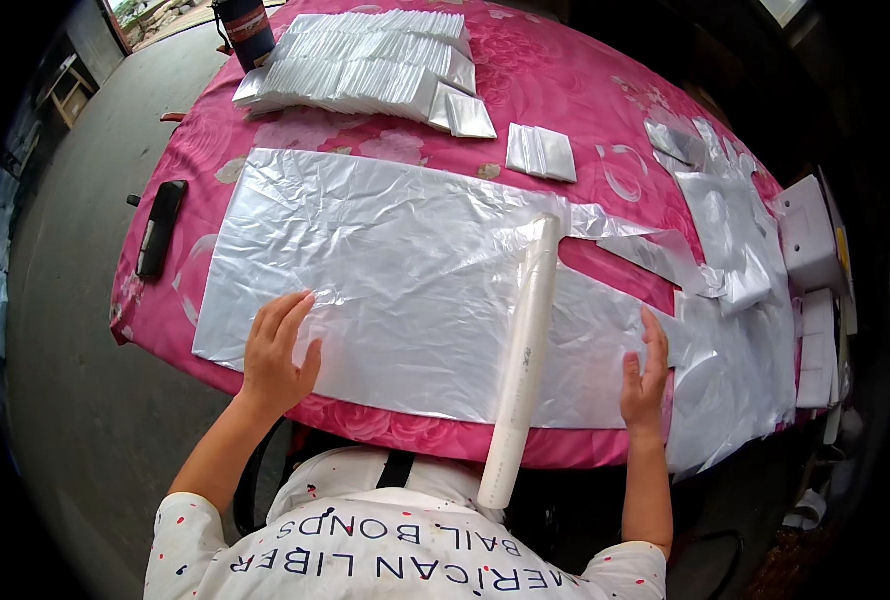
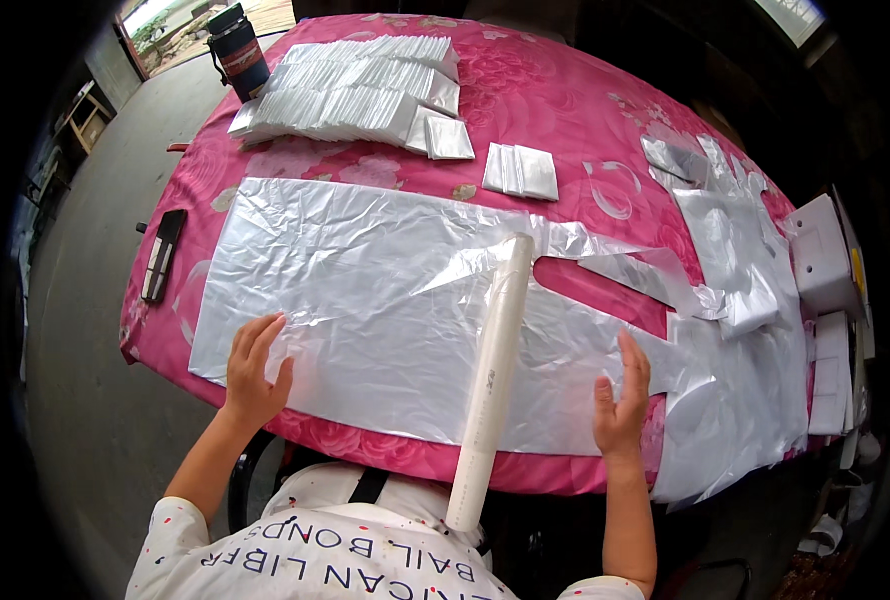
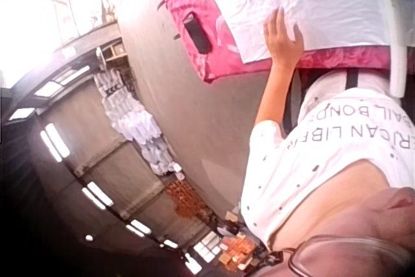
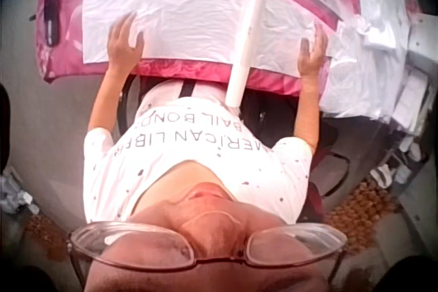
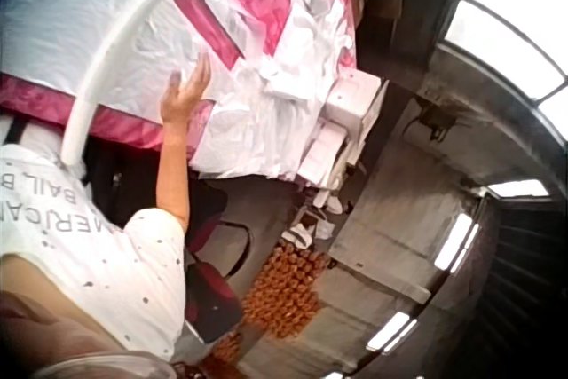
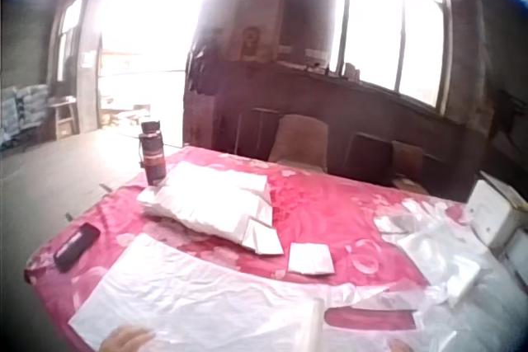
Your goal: The person unrolls a roll of clear plastic wrap on a pink tablecloth, cuts a sheet, folds it into a small pouch, and places it on a stack. The person repeats this process multiple times, handling the plastic wrap roll and the finished pouches.
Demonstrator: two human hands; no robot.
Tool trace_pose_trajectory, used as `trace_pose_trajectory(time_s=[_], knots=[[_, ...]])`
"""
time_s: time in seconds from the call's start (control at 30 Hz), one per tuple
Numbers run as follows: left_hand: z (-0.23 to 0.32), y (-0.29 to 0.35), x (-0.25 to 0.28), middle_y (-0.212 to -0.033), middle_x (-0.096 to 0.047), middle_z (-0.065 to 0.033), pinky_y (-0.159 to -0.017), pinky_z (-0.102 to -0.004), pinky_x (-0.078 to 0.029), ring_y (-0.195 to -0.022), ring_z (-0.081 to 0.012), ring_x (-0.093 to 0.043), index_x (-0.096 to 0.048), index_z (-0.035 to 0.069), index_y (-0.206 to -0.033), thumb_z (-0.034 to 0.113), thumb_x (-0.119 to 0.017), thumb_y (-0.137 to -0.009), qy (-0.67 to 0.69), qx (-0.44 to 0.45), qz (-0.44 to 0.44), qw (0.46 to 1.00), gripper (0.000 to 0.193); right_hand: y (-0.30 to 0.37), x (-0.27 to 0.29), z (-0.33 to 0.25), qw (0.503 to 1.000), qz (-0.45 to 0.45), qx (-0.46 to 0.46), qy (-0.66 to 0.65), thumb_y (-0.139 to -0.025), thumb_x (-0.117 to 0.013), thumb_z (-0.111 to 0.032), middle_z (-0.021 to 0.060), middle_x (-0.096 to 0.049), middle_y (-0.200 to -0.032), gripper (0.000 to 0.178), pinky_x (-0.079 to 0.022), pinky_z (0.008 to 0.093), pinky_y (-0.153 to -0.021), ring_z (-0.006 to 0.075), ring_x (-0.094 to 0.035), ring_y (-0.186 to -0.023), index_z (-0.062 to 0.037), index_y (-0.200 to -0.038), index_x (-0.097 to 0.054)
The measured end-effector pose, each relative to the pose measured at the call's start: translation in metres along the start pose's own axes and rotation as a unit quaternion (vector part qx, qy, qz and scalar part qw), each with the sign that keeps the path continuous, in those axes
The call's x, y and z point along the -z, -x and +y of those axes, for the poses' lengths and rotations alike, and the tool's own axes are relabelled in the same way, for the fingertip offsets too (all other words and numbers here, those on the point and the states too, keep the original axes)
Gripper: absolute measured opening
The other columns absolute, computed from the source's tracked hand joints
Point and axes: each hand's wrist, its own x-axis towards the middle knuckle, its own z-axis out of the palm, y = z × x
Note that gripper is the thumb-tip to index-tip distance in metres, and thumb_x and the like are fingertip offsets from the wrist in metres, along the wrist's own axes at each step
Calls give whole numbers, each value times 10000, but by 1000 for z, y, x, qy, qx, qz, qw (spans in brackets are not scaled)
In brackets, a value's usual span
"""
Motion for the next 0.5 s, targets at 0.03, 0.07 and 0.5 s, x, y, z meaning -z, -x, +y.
trace_pose_trajectory(time_s=[0.03,0.07,0.5], knots=[[0,2,1,-1168,-525,-157,-909,-401,-411,-1058,-339,-503,-487,-4,-1189,38,-606,-716,0,8,0,1000,490,4,-16,-12,995,-67,72,6,-902,-444,-457,163,-399,-1354,604,-278,410,-1035,307,-363,-1258,-8,-1306,-412],[-1,4,2,-1170,-524,-158,-910,-401,-410,-1059,-340,-503,-486,-6,-1190,36,-603,-717,3,16,0,1000,489,7,-29,-22,981,-134,142,16,-894,-427,-501,172,-377,-1374,638,-261,420,-1051,323,-333,-1286,-22,-1314,-410],[-24,32,29,-1230,-500,-160,-953,-398,-375,-1114,-331,-476,-454,-6,-1222,27,-591,-733,8,78,39,996,509,-39,-168,-203,758,-437,406,-265,-885,-444,-467,163,-454,-1310,573,-275,432,-1038,325,-343,-1275,-55,-1283,-458]])
